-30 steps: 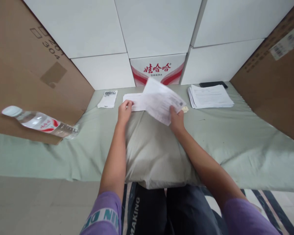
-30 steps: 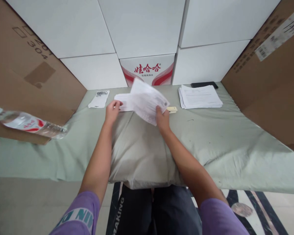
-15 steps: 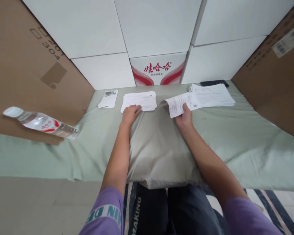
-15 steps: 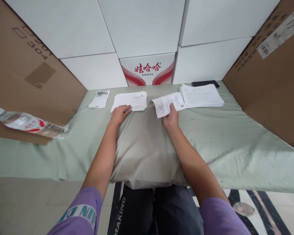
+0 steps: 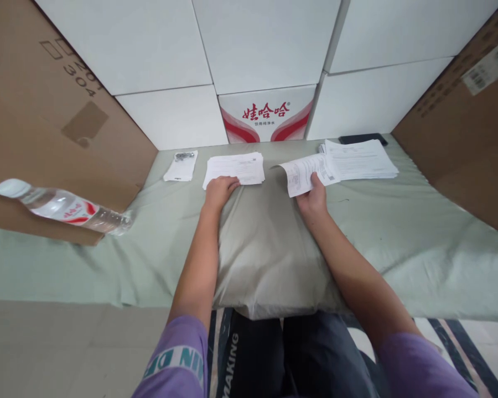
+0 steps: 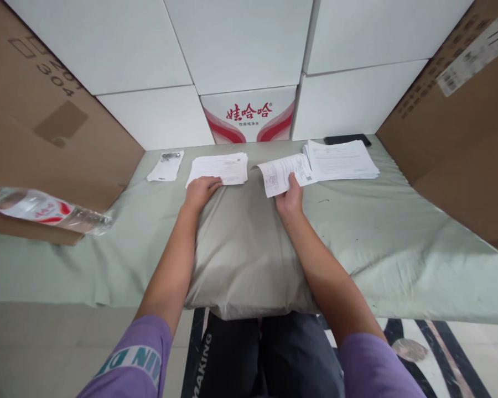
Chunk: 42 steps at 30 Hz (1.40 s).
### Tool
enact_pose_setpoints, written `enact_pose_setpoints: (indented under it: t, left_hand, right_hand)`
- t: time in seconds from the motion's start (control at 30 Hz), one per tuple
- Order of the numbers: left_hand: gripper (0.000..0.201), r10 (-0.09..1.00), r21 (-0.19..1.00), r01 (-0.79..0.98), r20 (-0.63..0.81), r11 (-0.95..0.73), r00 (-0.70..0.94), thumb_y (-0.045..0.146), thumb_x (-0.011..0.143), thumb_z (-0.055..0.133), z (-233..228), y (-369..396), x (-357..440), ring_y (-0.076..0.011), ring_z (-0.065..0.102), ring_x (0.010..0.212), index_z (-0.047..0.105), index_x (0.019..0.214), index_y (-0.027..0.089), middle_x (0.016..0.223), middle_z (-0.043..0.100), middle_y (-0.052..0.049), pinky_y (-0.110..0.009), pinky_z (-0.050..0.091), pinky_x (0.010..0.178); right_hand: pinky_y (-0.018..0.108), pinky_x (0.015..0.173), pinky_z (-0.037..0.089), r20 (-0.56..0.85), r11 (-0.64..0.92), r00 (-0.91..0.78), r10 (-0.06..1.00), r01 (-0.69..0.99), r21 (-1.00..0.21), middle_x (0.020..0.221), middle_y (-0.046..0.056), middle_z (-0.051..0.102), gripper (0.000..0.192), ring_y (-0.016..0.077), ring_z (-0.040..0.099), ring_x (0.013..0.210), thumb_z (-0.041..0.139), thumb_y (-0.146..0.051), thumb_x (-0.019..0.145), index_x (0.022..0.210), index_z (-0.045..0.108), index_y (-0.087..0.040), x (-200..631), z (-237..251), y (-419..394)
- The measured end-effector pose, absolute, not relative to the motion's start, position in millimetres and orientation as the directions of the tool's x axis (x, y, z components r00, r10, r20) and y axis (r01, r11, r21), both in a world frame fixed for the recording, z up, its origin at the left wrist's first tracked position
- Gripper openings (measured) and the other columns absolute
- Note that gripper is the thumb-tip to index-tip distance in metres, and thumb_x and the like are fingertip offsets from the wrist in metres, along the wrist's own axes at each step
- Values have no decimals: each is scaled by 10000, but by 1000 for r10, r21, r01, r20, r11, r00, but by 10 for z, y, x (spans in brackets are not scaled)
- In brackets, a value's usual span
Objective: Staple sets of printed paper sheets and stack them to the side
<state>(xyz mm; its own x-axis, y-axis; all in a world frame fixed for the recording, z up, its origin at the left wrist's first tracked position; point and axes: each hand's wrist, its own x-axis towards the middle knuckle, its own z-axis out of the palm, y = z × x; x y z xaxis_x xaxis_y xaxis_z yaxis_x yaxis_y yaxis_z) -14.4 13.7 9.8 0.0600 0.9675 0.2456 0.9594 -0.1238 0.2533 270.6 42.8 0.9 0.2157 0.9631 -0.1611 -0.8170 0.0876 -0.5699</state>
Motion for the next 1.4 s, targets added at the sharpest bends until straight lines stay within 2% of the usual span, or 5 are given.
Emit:
enact_pose_setpoints:
  t: [0.2,0.4,0.7,1.1,1.4]
  left_hand:
    - [396,962,147,979,255,-139,98,399,1033,411,105,156,-66,-287,684,1130,760,1144,250,1181,767,-104,-408,463,980]
    - [529,978,228,969,205,-92,45,513,978,524,63,161,-65,-299,373,1518,573,1441,261,1614,468,-96,-492,311,1204]
    - [670,710,407,735,246,542,-660,576,791,742,145,76,-276,-478,522,1298,624,1242,95,1325,607,-312,-630,417,1059]
    - [310,739,394,783,298,481,-604,380,867,670,176,60,-227,-412,537,1253,659,1096,170,1270,627,-222,-598,414,1060]
    - [270,665,643,735,455,214,-592,246,982,437,185,136,-341,-298,586,1260,568,1213,197,1281,631,-162,-442,446,1087]
  right_hand:
    - [417,1086,559,-176,70,208,962,-813,-579,1240,58,741,321,177,702,1186,524,-271,1007,1307,629,-225,2699,18,421]
    - [419,1097,552,-198,51,195,960,-824,-564,1253,55,736,326,178,691,1208,512,-269,1009,1313,622,-224,2690,35,404]
    - [433,1095,554,-179,55,202,963,-797,-602,1259,55,732,311,191,680,1232,540,-298,993,1282,638,-236,2705,-1,416]
    - [433,1081,566,-187,59,207,960,-807,-588,1266,55,730,341,185,687,1216,542,-278,989,1319,611,-228,2683,10,402]
    - [446,1085,564,-141,83,219,966,-772,-630,1248,50,734,326,201,681,1233,606,-317,954,1271,631,-245,2692,10,394]
